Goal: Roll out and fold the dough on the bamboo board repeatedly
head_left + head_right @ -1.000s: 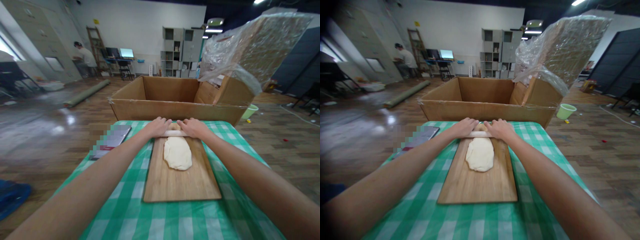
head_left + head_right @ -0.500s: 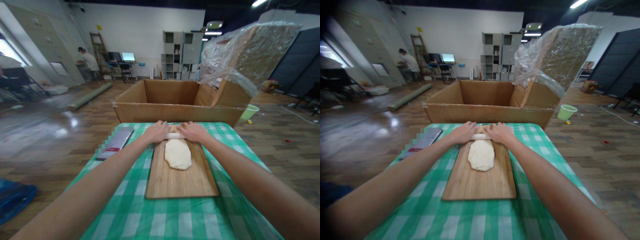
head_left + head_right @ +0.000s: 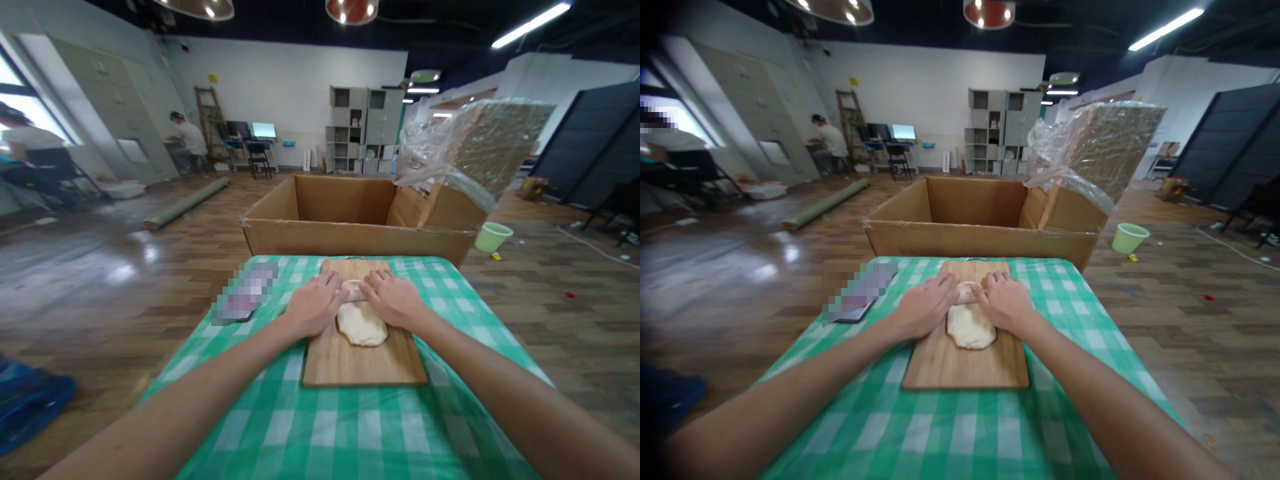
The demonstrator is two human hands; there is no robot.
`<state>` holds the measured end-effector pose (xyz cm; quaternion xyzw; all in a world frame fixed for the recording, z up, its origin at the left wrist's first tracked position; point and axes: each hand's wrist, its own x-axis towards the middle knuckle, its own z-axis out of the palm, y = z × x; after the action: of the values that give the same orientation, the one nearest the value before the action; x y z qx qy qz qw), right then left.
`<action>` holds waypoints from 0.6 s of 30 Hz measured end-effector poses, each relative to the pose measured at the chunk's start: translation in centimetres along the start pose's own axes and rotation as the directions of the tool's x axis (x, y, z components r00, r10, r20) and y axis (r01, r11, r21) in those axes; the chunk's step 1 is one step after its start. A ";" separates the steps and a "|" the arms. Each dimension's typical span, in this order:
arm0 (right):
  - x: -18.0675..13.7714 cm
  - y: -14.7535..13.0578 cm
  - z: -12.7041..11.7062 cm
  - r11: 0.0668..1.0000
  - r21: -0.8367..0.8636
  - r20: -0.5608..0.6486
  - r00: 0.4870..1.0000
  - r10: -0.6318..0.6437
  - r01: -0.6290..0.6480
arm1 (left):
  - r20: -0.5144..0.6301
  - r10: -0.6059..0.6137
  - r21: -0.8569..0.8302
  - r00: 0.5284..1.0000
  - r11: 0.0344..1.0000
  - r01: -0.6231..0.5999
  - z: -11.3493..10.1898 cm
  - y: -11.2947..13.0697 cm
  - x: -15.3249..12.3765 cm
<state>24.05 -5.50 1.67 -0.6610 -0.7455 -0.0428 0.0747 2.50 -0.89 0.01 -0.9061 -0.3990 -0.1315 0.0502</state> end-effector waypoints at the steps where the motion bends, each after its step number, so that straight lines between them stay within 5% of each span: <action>1: -0.6 -0.1 0.1 1.000 0.009 -0.016 1.000 -0.005 0.005 | -0.006 0.017 -0.004 1.000 1.000 -0.017 -0.3 0.3 -0.4; 9: -2.7 -0.1 0.6 0.997 0.028 -0.064 0.996 -0.067 0.069 | -0.045 0.006 -0.019 0.999 1.000 -0.007 -0.1 1.1 -1.6; 18: 3.4 1.0 0.8 1.000 0.015 0.005 1.000 -0.025 0.025 | 0.036 -0.031 0.049 0.999 0.998 0.029 2.2 -2.6 4.3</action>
<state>24.58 -1.91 1.43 -0.6512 -0.7541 -0.0366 0.0771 3.80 4.31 -0.94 -0.9008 -0.4165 -0.1057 0.0627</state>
